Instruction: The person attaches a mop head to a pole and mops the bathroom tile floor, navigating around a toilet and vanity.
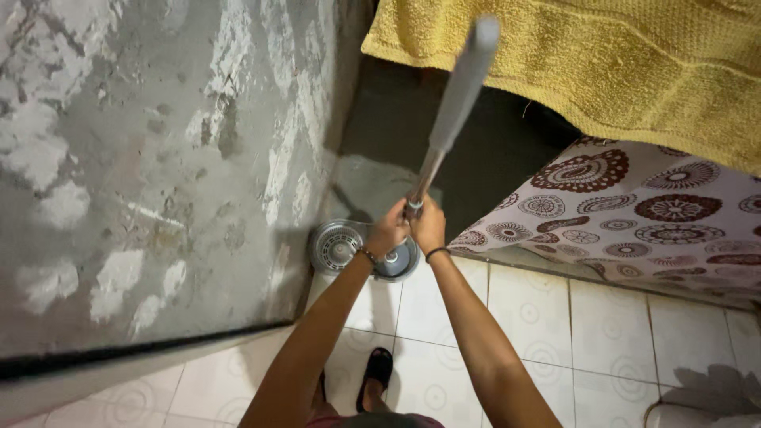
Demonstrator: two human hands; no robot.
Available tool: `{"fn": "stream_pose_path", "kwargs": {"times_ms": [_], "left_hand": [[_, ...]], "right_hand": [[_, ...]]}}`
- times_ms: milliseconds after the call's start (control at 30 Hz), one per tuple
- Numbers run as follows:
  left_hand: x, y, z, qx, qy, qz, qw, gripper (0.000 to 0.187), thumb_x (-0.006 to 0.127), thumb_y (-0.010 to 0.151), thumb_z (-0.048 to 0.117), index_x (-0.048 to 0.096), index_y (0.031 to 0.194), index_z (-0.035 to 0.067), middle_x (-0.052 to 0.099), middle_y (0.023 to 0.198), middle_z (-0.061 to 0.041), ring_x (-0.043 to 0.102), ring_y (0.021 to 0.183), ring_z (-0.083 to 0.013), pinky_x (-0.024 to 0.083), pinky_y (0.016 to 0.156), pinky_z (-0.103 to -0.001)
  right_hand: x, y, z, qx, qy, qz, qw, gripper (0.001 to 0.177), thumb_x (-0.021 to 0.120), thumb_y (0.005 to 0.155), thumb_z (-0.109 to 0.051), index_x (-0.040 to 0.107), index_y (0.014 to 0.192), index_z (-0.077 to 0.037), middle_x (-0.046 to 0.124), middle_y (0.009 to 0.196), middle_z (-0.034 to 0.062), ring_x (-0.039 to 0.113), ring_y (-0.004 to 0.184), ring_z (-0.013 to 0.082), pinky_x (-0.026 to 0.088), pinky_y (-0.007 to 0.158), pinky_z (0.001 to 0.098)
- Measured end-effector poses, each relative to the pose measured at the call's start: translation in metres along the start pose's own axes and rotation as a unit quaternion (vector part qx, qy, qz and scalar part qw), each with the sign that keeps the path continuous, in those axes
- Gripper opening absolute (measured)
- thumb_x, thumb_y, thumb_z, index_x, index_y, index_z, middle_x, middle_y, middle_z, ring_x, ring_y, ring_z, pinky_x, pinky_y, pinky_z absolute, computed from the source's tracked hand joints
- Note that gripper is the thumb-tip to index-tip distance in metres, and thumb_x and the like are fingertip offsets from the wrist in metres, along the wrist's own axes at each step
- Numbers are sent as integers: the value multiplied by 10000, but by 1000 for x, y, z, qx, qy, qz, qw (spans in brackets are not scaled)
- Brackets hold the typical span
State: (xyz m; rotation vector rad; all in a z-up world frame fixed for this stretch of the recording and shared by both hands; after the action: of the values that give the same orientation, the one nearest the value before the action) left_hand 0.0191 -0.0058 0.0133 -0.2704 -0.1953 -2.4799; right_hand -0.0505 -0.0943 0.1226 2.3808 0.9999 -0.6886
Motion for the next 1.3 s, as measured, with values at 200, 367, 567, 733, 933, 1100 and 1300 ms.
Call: {"fn": "stream_pose_path", "kwargs": {"times_ms": [200,367,567,733,933,1100,1300], "left_hand": [[4,12,-7,19,-23,-27,999,829,572,857,-133,266,1605,52,574,1432,-42,561,1305,-100,454,1063,-223],[8,31,41,18,-76,-62,995,780,560,889,-111,327,1613,62,628,1355,-72,606,1216,-137,488,975,-257],[-5,19,66,-92,139,20,986,714,609,903,-31,453,1582,125,725,1187,-146,660,1079,-193,518,899,-280],[-11,19,12,-63,96,-27,993,732,605,866,-47,388,1549,101,622,1395,-93,589,1295,-157,471,1038,-275],[2,23,79,-42,84,-28,995,685,617,874,-20,454,1525,115,676,1300,-79,635,1200,-154,498,988,-277],[9,11,146,-154,164,-16,974,640,596,966,21,502,1581,174,702,1184,-182,675,952,-304,485,789,-380],[-11,27,33,-7,146,13,989,718,672,845,-6,453,1516,123,673,1294,-68,633,1186,-136,495,980,-296]], "right_hand": [[2,2,7,-23,-21,43,999,372,773,796,-77,703,1158,-124,731,1005,191,721,930,386,561,773,467],[-25,8,-41,24,17,72,997,337,716,817,-34,696,1144,-116,750,980,150,760,885,297,579,762,405],[-15,6,-45,-8,11,107,994,347,719,803,-15,695,1138,-99,739,1009,159,737,897,317,563,758,411],[14,-3,4,38,-3,106,994,270,723,861,-41,699,1126,-88,743,959,172,744,863,316,566,745,416],[-4,9,-19,33,19,100,994,313,734,848,-58,689,1154,-105,758,929,153,770,852,275,585,723,386],[-21,20,-45,22,17,92,995,346,726,831,-41,683,1166,-119,759,935,146,772,844,274,580,725,388],[12,10,-3,41,-14,52,998,356,760,850,-101,678,1196,-122,744,921,184,756,865,331,566,732,428]]}}
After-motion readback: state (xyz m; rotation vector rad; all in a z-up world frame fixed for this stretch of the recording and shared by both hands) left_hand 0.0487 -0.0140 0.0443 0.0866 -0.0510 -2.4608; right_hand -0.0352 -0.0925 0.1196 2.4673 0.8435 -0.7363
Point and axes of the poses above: each hand's wrist, its own y-axis towards the middle knuckle, its own x-axis out of the palm, z = x × y, the point moved 5 cm from there along y, towards the middle knuckle
